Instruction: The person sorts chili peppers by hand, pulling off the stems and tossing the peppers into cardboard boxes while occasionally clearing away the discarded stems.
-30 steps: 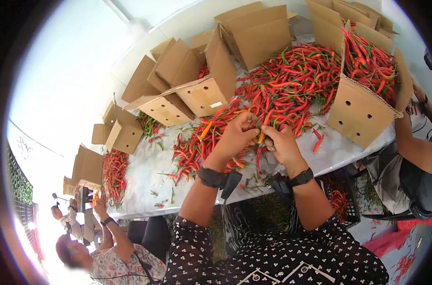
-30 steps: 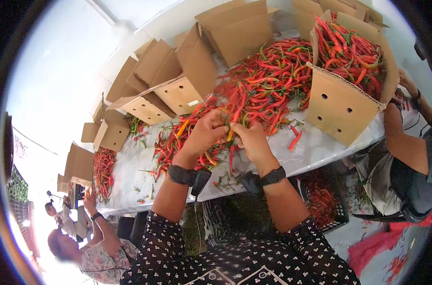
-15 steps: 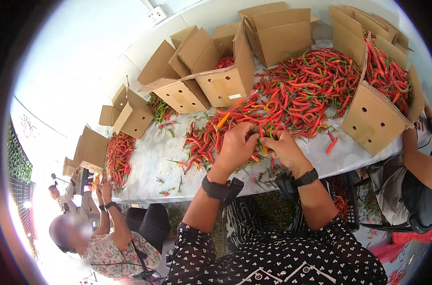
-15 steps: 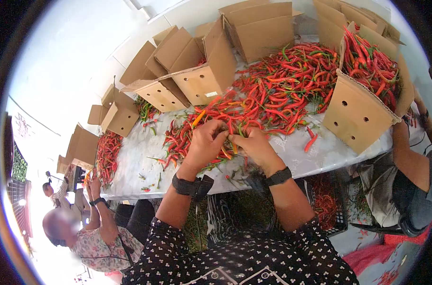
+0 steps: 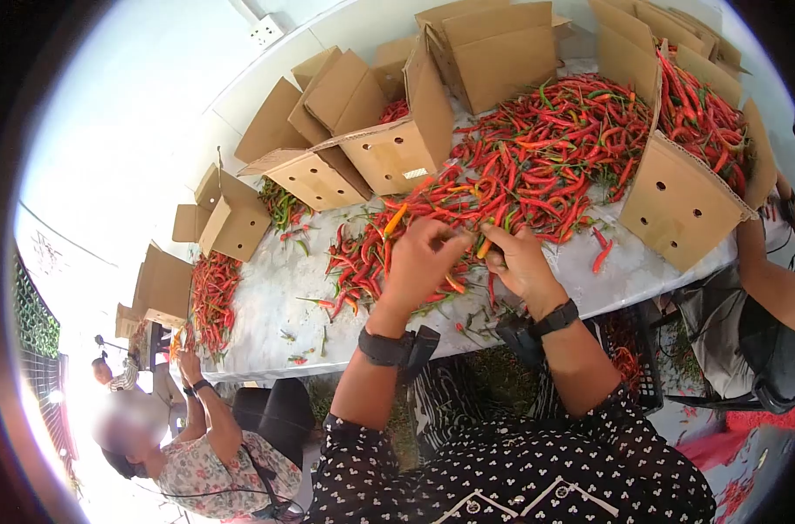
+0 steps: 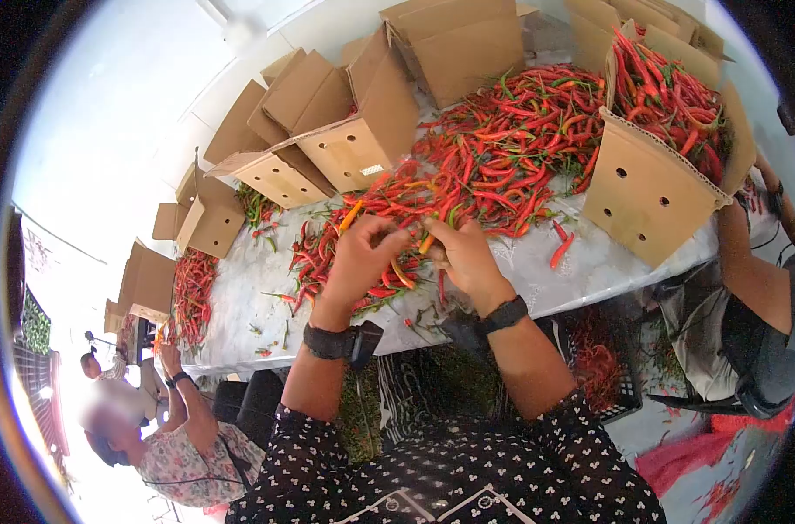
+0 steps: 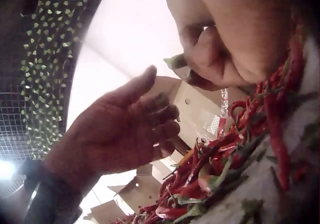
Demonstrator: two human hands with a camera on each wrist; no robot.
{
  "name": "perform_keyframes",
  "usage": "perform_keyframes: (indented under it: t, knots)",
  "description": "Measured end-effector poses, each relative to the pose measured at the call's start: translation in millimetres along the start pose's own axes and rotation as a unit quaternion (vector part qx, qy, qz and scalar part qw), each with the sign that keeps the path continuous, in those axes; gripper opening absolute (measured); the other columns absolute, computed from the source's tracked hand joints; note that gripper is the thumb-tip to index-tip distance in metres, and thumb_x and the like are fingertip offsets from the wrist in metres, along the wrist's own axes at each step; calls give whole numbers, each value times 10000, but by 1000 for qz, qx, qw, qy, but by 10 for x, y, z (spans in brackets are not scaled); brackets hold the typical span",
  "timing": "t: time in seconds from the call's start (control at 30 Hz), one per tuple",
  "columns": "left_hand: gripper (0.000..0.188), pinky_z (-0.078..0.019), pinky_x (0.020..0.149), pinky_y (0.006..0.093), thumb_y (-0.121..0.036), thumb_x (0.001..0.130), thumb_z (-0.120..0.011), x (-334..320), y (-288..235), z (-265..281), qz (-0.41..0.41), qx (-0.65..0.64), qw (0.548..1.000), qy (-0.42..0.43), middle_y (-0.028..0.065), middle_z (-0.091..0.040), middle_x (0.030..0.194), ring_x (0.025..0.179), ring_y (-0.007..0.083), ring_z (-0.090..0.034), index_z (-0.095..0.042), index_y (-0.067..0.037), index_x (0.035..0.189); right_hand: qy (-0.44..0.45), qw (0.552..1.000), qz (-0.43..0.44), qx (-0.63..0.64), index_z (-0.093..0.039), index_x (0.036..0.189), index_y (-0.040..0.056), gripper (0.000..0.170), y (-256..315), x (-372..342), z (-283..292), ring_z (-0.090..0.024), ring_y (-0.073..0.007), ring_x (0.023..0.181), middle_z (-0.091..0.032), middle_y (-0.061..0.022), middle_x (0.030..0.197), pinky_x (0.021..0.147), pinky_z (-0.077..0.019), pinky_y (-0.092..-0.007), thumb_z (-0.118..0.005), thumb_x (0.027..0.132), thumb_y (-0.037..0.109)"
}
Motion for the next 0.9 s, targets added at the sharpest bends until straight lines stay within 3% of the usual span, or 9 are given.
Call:
perform_keyframes:
  t: [0.03, 0.1, 0.2, 0.27, 0.3, 0.4, 0.47, 0.73, 0.9]
  knots:
    - [176, -441, 604, 286, -162, 751, -642, -34, -70, -64, 35, -2, 999, 36, 48, -585, 691, 636, 145, -559, -616, -1, 817, -1, 1000, 0, 1, -546, 796, 70, 85, -28, 10, 14, -354, -62, 396, -489, 18, 589, 376, -237, -222, -582, 818, 144]
    - [176, -444, 599, 293, -162, 751, -641, -55, -92, -154, 40, 28, 997, 53, 54, -590, 692, 634, 146, -563, -616, -2, 818, -22, 998, 14, -61, -551, 798, 71, 83, -56, 26, 32, -384, -75, 421, -495, 18, 606, 383, -256, -217, -577, 825, 144]
    - [176, -442, 578, 283, -156, 780, -613, -65, -52, -230, 37, 57, 996, 63, 58, -602, 703, 619, 141, -565, -607, 15, 825, -31, 999, 13, -18, -553, 806, 81, 101, -47, -10, -5, -411, -85, 458, -512, 12, 637, 394, -273, -215, -584, 830, 174]
    - [177, -434, 568, 262, -159, 839, -549, -99, 133, -294, 173, -127, 971, 110, 43, -594, 713, 622, 125, -561, -582, 12, 866, -28, 1000, -4, -3, -554, 812, 88, 114, -43, -27, 0, -418, -83, 470, -526, 6, 653, 397, -278, -214, -585, 832, 196]
    - [177, -434, 568, 262, -159, 839, -549, -113, 155, -295, 173, -126, 971, 109, 43, -594, 713, 622, 125, -561, -582, 12, 866, -23, 999, -23, 11, -555, 817, 96, 127, -57, -30, -3, -426, -82, 482, -540, 0, 669, 401, -283, -212, -586, 835, 217]
    - [164, -425, 579, 241, -150, 888, -475, -245, 245, -231, 232, -285, 929, 52, 29, -570, 717, 635, 107, -544, -543, -3, 910, 25, 994, -71, 84, -555, 823, 114, 137, -112, -3, -9, -433, -83, 500, -552, -7, 668, 400, -284, -210, -570, 846, 248]
    - [149, -429, 601, 239, -144, 903, -442, -382, 318, -32, 261, -354, 896, -60, 28, -550, 714, 641, 108, -530, -522, -20, 926, 32, 993, -77, 79, -561, 840, 98, 185, -105, 4, 16, -438, -78, 503, -556, -13, 695, 403, -290, -198, -537, 865, 280]
    - [149, -392, 553, 235, -132, 913, -426, -1126, 656, 576, 166, -296, 915, -218, 26, -526, 691, 598, 91, -472, -510, -12, 940, 29, 985, -125, 114, -562, 838, 122, 247, -223, 6, 15, -562, -181, 676, -614, -66, 793, 528, -390, -265, -448, 897, 333]
    - [100, -399, 538, 211, -99, 901, -439, -1403, 766, 912, 128, -246, 919, -279, 22, -518, 681, 583, 65, -455, -481, -10, 922, 2, 961, -174, 216, -549, 910, 45, 248, -391, -15, -170, -561, -309, 907, -602, -139, 935, 775, -454, -421, -429, 900, 262]
Point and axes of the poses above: each hand's wrist, its own x-axis towards the middle knuckle, its own z-axis out of the back of the hand, y = z × x, the point moved 5 cm from there along x, towards the middle knuckle
